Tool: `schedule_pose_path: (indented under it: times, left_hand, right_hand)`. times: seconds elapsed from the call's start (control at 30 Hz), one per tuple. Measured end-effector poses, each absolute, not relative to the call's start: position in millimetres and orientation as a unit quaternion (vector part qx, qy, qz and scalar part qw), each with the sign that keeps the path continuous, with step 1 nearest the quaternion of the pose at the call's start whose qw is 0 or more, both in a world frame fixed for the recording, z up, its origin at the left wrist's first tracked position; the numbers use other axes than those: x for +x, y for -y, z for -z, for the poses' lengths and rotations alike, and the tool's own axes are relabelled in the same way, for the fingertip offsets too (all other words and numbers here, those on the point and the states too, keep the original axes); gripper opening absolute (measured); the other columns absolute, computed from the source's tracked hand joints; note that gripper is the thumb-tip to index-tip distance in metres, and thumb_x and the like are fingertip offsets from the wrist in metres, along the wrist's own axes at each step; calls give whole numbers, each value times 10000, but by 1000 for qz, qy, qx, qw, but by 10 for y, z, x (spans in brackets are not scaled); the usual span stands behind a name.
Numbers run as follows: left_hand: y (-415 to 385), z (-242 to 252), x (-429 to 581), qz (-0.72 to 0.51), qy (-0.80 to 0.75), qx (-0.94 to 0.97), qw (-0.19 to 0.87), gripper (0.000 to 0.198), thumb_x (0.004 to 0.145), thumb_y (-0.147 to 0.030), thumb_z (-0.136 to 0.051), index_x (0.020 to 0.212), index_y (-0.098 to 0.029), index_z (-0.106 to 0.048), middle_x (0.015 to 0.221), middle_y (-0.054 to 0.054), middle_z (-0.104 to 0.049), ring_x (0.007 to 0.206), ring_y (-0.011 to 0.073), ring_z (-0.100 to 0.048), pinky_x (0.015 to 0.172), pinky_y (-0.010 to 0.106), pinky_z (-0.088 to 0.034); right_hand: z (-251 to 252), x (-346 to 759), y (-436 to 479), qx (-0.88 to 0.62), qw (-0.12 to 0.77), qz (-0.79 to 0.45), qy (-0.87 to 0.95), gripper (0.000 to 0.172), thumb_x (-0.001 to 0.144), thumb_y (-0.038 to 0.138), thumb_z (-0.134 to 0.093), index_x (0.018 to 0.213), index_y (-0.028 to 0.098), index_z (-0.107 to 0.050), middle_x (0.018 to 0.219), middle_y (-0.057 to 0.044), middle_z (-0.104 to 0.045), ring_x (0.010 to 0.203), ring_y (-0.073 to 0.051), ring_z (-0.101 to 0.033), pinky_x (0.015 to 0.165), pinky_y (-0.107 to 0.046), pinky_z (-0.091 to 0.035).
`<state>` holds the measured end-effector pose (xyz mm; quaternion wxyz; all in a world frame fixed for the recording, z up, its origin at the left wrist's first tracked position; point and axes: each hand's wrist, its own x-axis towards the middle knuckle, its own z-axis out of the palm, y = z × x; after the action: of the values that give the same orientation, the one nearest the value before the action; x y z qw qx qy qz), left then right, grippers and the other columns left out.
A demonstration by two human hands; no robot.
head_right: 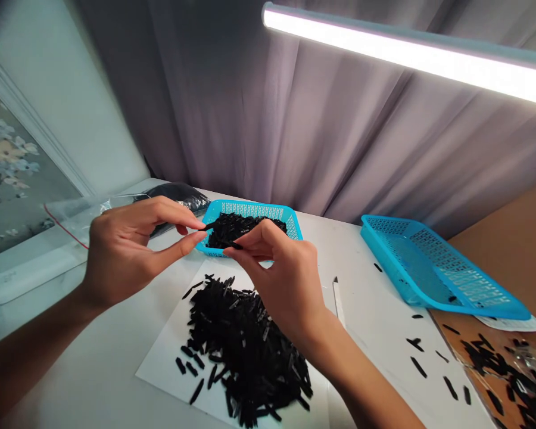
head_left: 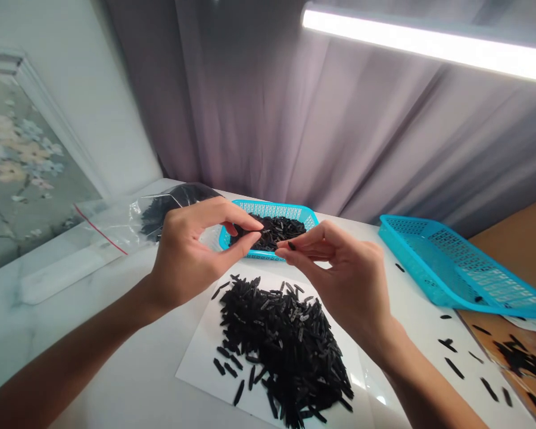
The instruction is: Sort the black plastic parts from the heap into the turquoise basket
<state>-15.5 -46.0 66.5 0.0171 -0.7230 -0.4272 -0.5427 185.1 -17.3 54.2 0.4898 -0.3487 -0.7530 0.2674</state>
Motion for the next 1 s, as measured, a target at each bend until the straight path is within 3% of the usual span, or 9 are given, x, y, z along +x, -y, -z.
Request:
schedule_pose_path:
  times: [0.1, 0.3, 0.43, 0.73, 1.0]
  left_hand:
    - [487, -650, -131, 525, 408, -746, 38, 116, 834, -124, -738, 858, -234, -711, 821, -30, -742, 761, 135, -704, 683, 275, -592]
    - [556, -585, -110, 426, 311, -820, 223, 282, 866, -40, -660, 1043, -250, -723, 901, 13, -755, 834, 155, -733, 742, 275, -626]
    - [557, -586, -94, 430, 308, -812, 248, 211, 859, -44, -680, 980, -214, -711, 861, 14, -761, 804, 149, -736, 724, 258, -628]
    - [553, -644, -34, 497, 341, -779, 175, 139, 842, -62, -721, 874, -194, -696, 794, -13, -766, 749, 124, -739, 717, 245, -629]
    - [570, -665, -61, 469, 336, -780, 240, 201, 832, -25, -710, 881, -218, -692, 794, -15, -768, 755, 141, -748, 685, 259, -638]
  right_hand:
    - [-561, 1877, 226, -340, 485, -121, 797, 181, 824, 196, -797, 776, 220, -624, 735, 15, -780, 652, -153, -763, 627, -234, -610]
    - [-575, 1882, 286, -336, 429, 61, 836, 158, 929, 232, -679, 773, 212, -655, 601, 13, -703, 475, -125, -626, 480, -250, -460]
    - [-605, 1875, 313, -326, 452, 20, 830, 135, 881, 217, -745, 781, 206, -656, 635, 11, -712, 523, -125, -650, 519, -235, -485]
    - [-643, 1835, 276, -341, 486, -213, 776, 191, 815, 308, -811, 729, 206, -675, 652, 19, -719, 554, -125, -659, 559, -251, -566]
    - [-662, 1845, 297, -336, 484, -232, 774, 39, 821, 206, -788, 842, 237, -776, 744, 11, -784, 596, -148, -700, 643, -290, -620]
